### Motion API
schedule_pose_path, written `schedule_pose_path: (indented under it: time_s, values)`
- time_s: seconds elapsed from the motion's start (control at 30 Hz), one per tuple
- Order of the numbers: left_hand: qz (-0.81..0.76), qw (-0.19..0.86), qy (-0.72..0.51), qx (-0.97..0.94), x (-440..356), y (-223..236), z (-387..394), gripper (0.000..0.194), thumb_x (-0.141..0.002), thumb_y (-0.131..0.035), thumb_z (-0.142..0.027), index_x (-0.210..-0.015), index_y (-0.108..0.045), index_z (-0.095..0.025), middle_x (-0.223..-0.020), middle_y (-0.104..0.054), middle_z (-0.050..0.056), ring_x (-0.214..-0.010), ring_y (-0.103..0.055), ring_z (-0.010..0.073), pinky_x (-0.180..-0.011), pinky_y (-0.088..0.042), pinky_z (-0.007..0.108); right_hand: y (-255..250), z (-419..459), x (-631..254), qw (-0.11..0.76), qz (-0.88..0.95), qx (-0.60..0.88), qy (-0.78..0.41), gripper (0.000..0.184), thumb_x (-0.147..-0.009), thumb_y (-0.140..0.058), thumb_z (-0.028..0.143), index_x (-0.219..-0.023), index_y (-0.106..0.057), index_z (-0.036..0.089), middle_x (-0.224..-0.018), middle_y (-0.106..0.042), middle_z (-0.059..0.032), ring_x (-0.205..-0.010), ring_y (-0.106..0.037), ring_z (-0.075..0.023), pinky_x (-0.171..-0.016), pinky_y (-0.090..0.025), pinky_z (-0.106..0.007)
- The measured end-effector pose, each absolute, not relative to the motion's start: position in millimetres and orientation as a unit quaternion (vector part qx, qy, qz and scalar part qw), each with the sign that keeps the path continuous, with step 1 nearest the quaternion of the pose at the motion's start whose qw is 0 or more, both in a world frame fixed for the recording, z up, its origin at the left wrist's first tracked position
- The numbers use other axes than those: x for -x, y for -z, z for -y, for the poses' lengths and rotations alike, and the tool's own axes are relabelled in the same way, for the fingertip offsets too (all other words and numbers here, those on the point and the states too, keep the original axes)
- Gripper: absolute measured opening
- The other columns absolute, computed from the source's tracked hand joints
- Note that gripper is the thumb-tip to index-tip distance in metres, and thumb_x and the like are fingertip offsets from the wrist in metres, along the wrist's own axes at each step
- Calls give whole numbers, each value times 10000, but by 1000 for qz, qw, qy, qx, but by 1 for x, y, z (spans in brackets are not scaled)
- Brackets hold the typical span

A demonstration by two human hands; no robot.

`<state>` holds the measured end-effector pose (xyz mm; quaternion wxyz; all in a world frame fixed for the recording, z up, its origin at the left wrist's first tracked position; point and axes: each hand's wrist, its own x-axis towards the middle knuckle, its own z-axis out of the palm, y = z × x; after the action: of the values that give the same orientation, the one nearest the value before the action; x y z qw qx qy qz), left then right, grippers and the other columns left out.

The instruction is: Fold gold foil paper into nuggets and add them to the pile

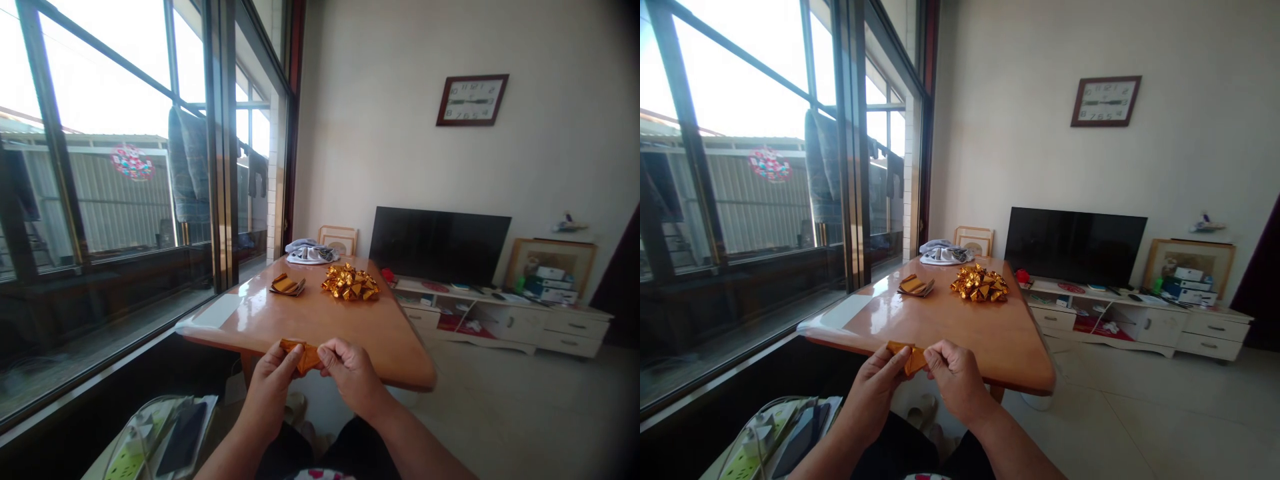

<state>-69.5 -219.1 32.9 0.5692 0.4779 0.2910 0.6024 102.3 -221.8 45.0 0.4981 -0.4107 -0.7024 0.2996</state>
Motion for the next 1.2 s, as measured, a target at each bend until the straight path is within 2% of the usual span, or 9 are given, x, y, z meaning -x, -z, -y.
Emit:
schedule_pose_path:
  time_s: [0.07,0.27,0.67,0.9,1.07,1.2]
  values:
    - [-276,584,-614,-453,70,-33,218,283,-819,-754,-371,-1020,-720,-175,-920,-690,57,-812,-622,167,-754,-495,274,-44,222,-103,500,701,410,-303,390,-964,-523,521,-869,-676,175,-730,-687,-17,-672,-633,-163,-640,-491,-262]
    - [-260,610,-621,-418,69,-36,218,251,-777,-788,-362,-928,-741,-167,-875,-703,52,-806,-647,173,-769,-511,279,-42,224,-105,504,694,406,-314,390,-969,-517,519,-892,-688,177,-744,-688,-19,-697,-649,-169,-662,-499,-267]
    - [-314,547,-605,-486,76,-34,215,311,-803,-764,-402,-976,-757,-144,-883,-718,80,-803,-646,195,-770,-512,302,-39,228,-111,500,687,404,-339,418,-957,-512,563,-880,-672,185,-771,-703,-28,-711,-670,-187,-681,-540,-297]
    - [-336,534,-602,-490,80,-38,216,309,-790,-766,-438,-868,-760,-138,-807,-692,72,-732,-607,181,-691,-490,275,-37,229,-113,498,687,402,-344,435,-952,-508,580,-866,-669,186,-770,-708,-34,-725,-677,-192,-676,-542,-300]
    - [-333,509,-611,-506,82,-41,219,269,-806,-755,-422,-803,-746,-154,-695,-623,23,-670,-538,143,-643,-445,237,-39,232,-113,501,691,385,-352,432,-955,-508,577,-889,-673,184,-777,-699,-32,-731,-678,-190,-701,-554,-305]
    - [-327,519,-604,-508,83,-38,219,279,-832,-727,-430,-798,-726,-153,-714,-621,28,-680,-536,144,-657,-447,245,-38,232,-115,495,682,385,-377,422,-953,-514,571,-915,-677,184,-801,-711,-35,-733,-682,-186,-718,-554,-307]
